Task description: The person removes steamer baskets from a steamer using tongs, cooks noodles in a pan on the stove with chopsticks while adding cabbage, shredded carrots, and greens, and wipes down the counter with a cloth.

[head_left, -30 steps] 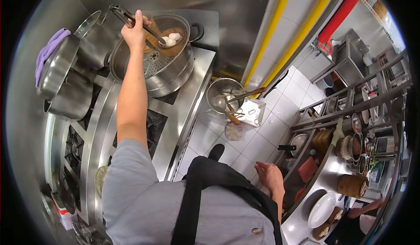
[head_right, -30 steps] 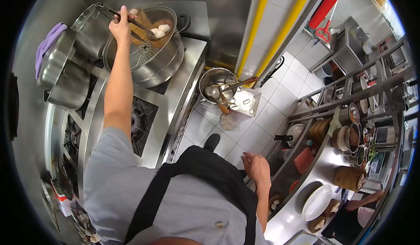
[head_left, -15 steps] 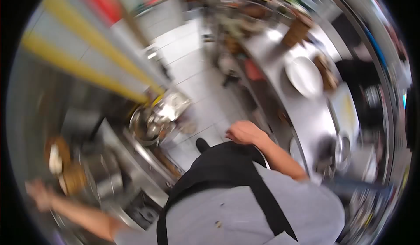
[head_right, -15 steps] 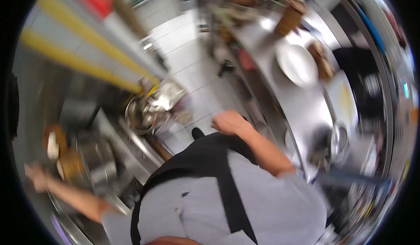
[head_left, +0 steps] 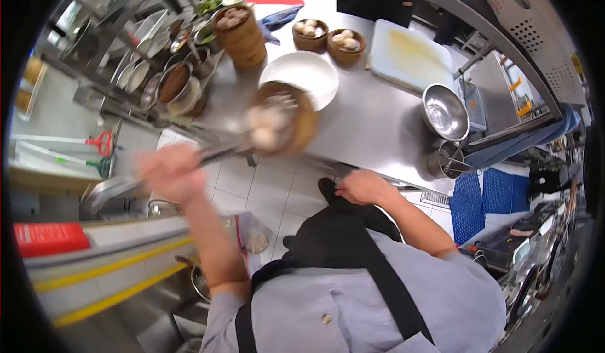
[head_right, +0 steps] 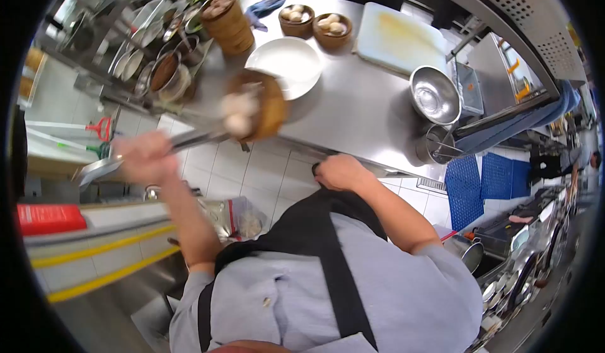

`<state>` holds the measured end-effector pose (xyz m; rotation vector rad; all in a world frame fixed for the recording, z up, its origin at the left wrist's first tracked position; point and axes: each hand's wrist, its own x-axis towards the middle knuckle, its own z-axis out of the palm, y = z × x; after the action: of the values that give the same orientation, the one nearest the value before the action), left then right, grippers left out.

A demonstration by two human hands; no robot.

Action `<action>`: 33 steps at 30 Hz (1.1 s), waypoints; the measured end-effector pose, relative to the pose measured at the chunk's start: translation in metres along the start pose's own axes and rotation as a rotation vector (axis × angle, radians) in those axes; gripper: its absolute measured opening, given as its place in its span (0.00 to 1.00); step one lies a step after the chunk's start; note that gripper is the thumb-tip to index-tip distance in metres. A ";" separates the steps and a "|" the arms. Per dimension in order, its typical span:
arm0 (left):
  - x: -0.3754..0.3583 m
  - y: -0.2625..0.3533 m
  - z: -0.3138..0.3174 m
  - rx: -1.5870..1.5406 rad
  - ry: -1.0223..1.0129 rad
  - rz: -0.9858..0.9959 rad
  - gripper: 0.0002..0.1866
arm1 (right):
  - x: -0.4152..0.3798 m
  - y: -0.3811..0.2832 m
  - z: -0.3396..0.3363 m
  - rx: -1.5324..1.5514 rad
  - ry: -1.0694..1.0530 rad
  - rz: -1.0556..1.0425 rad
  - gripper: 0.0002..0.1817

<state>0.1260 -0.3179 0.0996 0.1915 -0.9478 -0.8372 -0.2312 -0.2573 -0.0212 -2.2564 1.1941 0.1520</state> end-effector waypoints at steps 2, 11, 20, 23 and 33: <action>-0.003 -0.132 0.020 0.024 -0.044 -0.035 0.13 | -0.029 0.029 -0.006 0.010 0.045 0.157 0.16; -0.042 -0.359 0.151 0.520 -0.086 -0.485 0.20 | -0.095 0.086 0.006 0.051 0.165 0.418 0.15; -0.034 -0.054 0.060 0.567 0.005 -0.168 0.05 | 0.037 0.013 -0.048 -0.015 -0.187 -0.289 0.15; -0.074 0.127 0.051 1.027 0.271 0.119 0.08 | 0.084 -0.057 -0.043 0.005 -0.344 -0.508 0.14; -0.296 0.642 0.123 1.863 1.237 1.070 0.14 | 0.120 -0.313 0.072 -0.220 -0.464 -1.101 0.13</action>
<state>0.2921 0.3519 0.2967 1.4181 -0.1861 1.3091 0.0982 -0.1700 0.0131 -2.5320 -0.3718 0.3450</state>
